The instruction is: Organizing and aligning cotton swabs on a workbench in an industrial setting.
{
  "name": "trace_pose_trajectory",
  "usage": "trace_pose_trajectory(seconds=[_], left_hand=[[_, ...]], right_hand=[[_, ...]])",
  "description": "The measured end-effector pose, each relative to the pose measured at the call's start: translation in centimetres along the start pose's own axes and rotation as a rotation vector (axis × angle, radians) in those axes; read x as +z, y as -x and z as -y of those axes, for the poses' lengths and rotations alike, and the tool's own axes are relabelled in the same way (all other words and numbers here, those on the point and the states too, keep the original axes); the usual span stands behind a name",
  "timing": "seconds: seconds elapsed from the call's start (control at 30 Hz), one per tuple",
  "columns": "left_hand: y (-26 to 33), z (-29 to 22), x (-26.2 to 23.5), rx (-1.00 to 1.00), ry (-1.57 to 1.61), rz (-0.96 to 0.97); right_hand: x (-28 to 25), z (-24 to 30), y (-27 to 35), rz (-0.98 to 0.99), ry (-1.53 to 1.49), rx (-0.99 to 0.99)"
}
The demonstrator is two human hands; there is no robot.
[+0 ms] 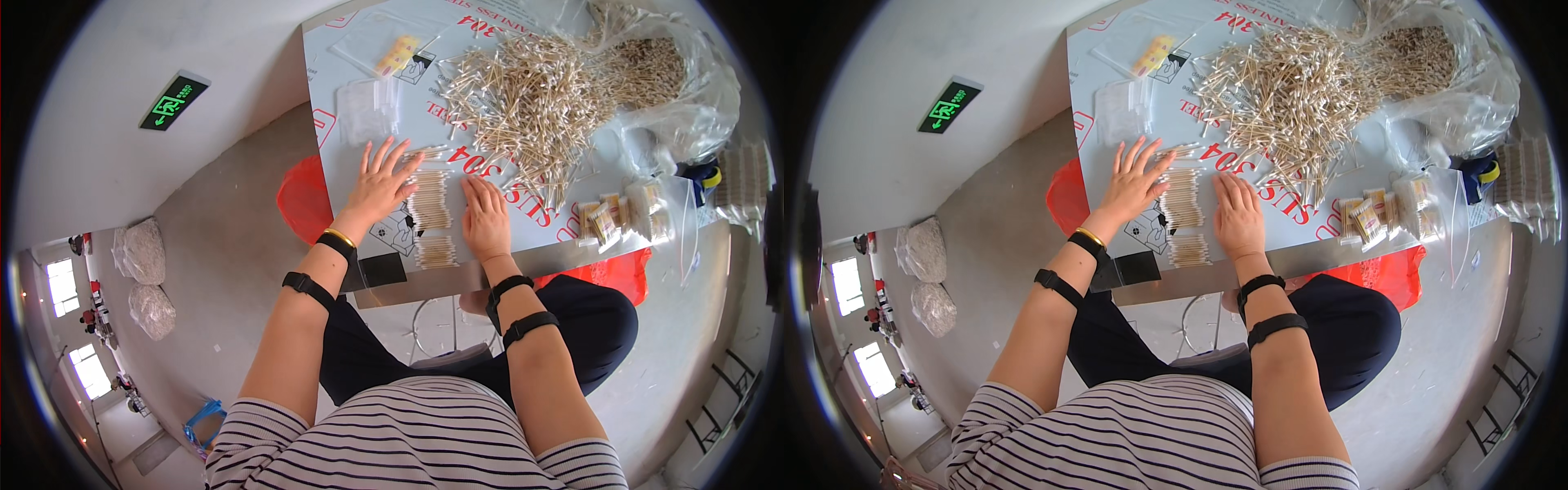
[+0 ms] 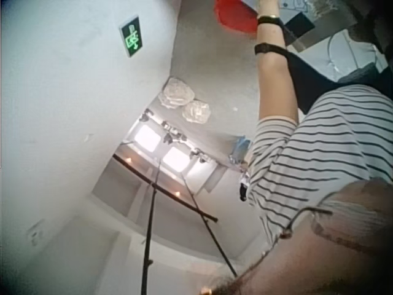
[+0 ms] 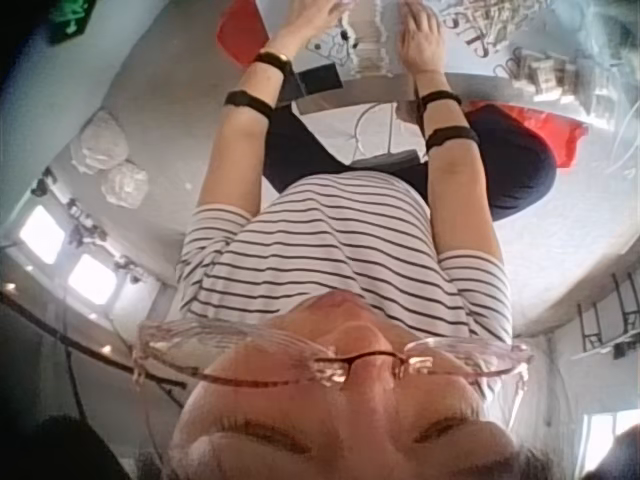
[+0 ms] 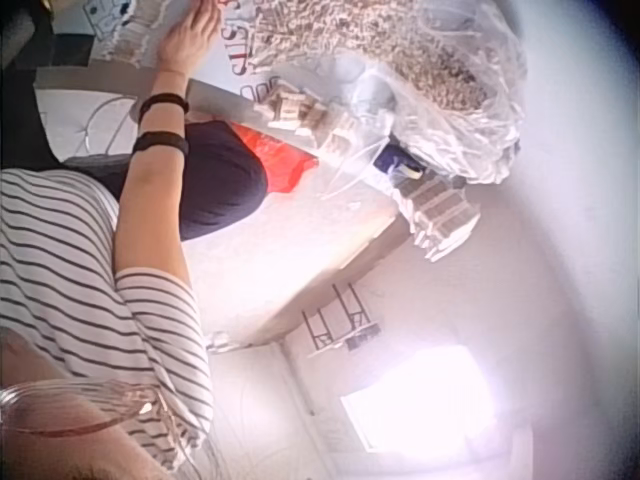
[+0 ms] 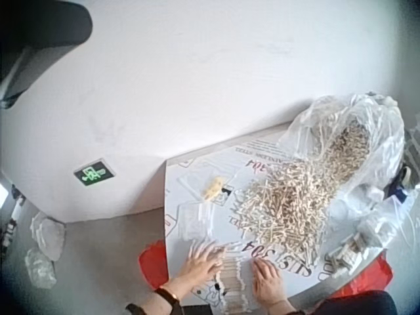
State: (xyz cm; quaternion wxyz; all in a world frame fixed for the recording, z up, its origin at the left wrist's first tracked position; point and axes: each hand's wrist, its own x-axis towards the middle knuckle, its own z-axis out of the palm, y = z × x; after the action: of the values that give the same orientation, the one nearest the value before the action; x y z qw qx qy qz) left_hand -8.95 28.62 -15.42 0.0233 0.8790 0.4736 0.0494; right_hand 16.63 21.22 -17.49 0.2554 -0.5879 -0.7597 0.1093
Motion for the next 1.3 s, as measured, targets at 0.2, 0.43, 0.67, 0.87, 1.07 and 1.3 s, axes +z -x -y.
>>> trace_pose_trajectory(seconds=[0.2,0.43,0.67,0.87,1.07,1.3], left_hand=[[-0.5,0.0,-0.5,0.015,0.077,0.005],[-3.1,-1.9,0.1,-0.035,0.096,-0.033],[-2.9,-3.2,1.8,-0.026,-0.024,-0.022],[-3.1,-3.5,2.7,-0.098,0.001,-0.030],[-3.1,-3.4,2.5,-0.127,0.168,-0.058],[-2.6,-3.2,2.1,-0.124,0.148,-0.062]], right_hand=[[0.0,-0.2,0.1,0.000,0.005,0.004],[0.0,0.2,0.0,0.001,-0.005,-0.001],[-0.1,-0.1,0.0,-0.024,0.000,-0.002],[-0.1,0.0,0.0,-0.025,-0.019,0.002],[-0.2,-0.1,0.2,-0.011,-0.010,0.006],[0.0,-0.2,0.1,-0.025,-0.008,-0.001]])
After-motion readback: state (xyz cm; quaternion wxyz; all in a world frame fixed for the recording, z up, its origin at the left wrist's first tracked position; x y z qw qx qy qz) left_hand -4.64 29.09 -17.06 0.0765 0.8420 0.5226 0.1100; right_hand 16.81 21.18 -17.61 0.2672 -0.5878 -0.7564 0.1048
